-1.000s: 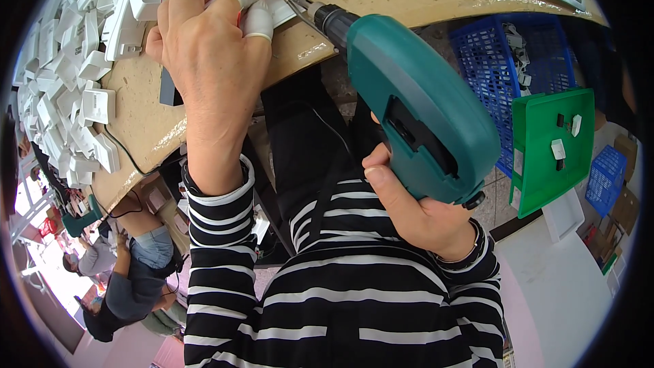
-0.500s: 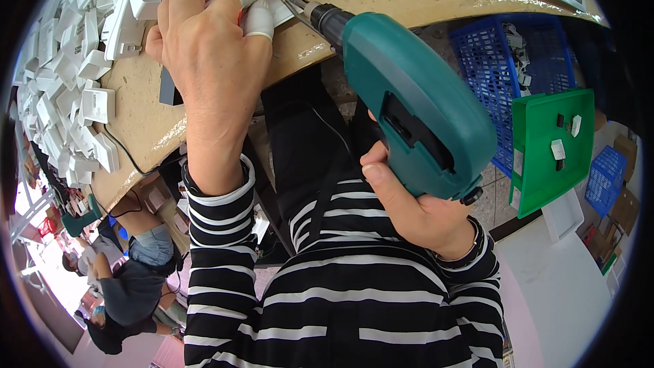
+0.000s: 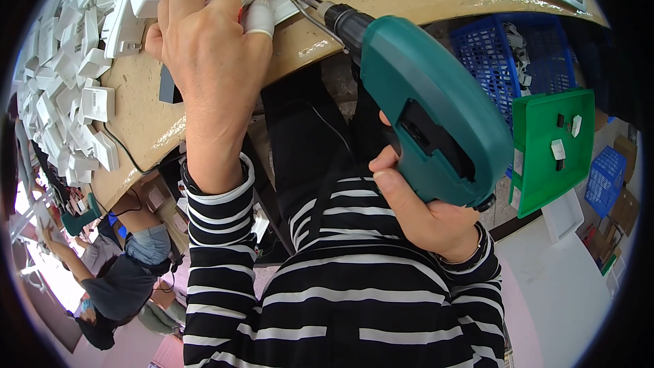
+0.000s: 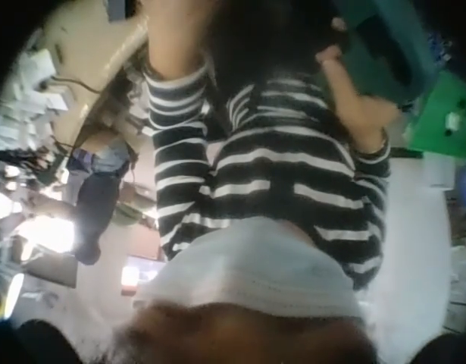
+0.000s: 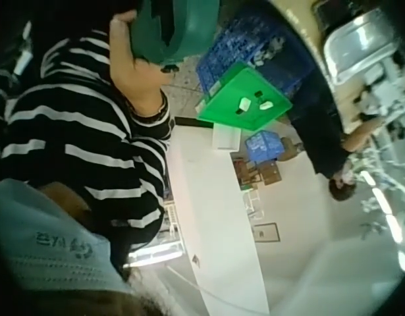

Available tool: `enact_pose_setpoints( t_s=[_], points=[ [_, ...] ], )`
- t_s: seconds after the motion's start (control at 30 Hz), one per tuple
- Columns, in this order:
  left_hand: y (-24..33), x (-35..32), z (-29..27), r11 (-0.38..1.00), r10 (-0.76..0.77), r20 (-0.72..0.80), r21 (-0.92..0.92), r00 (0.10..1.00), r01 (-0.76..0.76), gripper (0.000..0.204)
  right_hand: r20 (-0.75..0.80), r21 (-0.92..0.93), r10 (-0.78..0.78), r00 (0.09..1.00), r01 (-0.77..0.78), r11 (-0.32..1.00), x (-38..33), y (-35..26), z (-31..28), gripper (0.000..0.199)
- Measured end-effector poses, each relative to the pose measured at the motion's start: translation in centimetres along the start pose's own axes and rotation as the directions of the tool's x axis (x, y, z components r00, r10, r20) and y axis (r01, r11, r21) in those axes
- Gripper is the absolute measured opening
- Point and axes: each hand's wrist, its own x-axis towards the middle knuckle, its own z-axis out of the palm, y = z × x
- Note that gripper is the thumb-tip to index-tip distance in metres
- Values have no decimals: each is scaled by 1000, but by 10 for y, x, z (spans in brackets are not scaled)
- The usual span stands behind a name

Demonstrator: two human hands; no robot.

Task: Soldering or welding wires into small plastic housings using a handheld soldering gun at a manual workstation.

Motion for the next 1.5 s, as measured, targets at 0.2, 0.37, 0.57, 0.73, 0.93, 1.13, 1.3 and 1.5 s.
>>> enact_pose_setpoints(
  t_s=[0.2,0.37,0.57,0.73,0.93,1.13,1.3,1.5],
  points=[
    [1,1,0,1000,0,-4,-2,1000,0,10,-35,15,-34,999,34,999,0,1,-1,58],
    [2,1,0,1000,-1,12,3,1000,1,11,-39,14,-37,999,38,999,0,0,-1,60],
    [1,0,-8,989,93,-3,118,996,-92,16,-52,45,-59,997,62,997,-4,-1,-6,62],
    [-8,-5,-8,996,0,3,-86,1000,0,27,-141,66,-41,989,51,997,-7,-3,-8,62],
    [-10,-15,-38,980,-16,189,-189,982,53,46,-265,65,-23,964,41,997,-6,-6,-4,57],
    [-19,-39,-35,915,-49,108,-394,993,88,43,-269,52,-31,963,46,998,-7,-5,-6,57],
    [-21,-53,-22,841,-14,-108,-540,994,-47,29,-263,24,-34,964,42,999,-9,-5,-7,57],
    [-18,-50,-17,779,-64,-109,-627,992,-19,19,-254,60,-16,967,32,998,-9,-7,-4,58]
  ],
)
